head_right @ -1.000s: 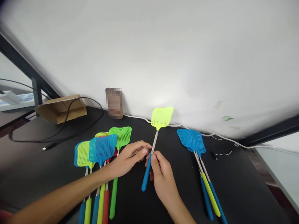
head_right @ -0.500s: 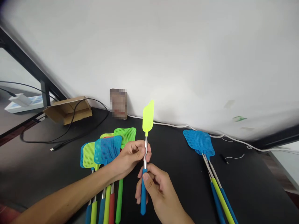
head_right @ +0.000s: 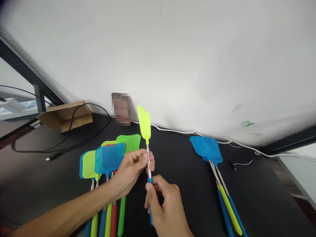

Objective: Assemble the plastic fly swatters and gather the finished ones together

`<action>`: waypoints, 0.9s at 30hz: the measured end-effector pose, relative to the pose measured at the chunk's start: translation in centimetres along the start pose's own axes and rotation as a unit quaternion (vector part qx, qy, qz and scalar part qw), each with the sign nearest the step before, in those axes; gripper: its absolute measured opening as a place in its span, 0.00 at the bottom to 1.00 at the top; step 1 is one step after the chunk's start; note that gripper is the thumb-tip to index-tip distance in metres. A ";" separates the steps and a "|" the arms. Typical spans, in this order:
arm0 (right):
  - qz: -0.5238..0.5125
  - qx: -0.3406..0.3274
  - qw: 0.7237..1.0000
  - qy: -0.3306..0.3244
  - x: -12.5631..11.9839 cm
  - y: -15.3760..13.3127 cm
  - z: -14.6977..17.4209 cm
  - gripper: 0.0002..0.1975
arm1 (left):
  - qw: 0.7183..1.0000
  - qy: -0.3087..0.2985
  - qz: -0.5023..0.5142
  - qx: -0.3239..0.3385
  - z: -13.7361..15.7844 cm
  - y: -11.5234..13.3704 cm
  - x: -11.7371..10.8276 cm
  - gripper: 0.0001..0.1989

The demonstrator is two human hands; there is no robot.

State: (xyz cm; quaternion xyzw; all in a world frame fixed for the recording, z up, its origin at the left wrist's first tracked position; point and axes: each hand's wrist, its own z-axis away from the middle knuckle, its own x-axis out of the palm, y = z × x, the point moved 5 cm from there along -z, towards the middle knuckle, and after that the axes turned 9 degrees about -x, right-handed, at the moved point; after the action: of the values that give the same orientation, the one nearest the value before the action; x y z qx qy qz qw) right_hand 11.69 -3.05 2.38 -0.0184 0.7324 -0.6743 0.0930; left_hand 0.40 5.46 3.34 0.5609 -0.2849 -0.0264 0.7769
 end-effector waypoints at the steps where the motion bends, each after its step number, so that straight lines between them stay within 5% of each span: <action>1: -0.080 0.034 0.996 0.000 0.3 0.3 0.0 0.19 | 0.999 -0.030 0.014 -0.013 -0.1 0.0 0.1 0.15; 5: -0.429 0.147 0.891 -0.028 1.8 0.9 0.2 0.16 | 0.982 -0.166 0.066 -0.067 -0.2 -0.2 0.9 0.15; 7: -0.514 0.170 0.838 -0.066 2.2 0.8 0.4 0.16 | 0.975 -0.193 0.081 -0.072 0.0 -0.3 1.1 0.15; 9: -0.540 0.175 0.818 -0.089 2.0 1.0 0.4 0.15 | 0.978 -0.186 0.083 -0.052 0.1 -0.4 1.1 0.12; 17: -0.381 0.132 0.914 -0.037 0.6 1.7 -0.7 0.15 | 0.997 -0.076 0.004 0.032 0.1 -0.9 0.4 0.12; 23: -0.136 0.067 0.988 0.037 -0.5 1.2 -1.1 0.18 | 0.999 0.006 0.006 0.048 0.1 0.0 0.1 0.10; 27: 0.076 -0.042 0.992 0.091 -1.5 -0.5 -0.8 0.14 | 0.997 0.067 0.002 0.047 0.0 0.9 -0.4 0.11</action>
State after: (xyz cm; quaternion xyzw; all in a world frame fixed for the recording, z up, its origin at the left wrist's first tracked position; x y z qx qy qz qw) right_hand 13.00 -2.12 3.06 0.0953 0.7647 -0.6327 0.0761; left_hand -0.14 5.95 3.95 0.5966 -0.2341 0.0265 0.7672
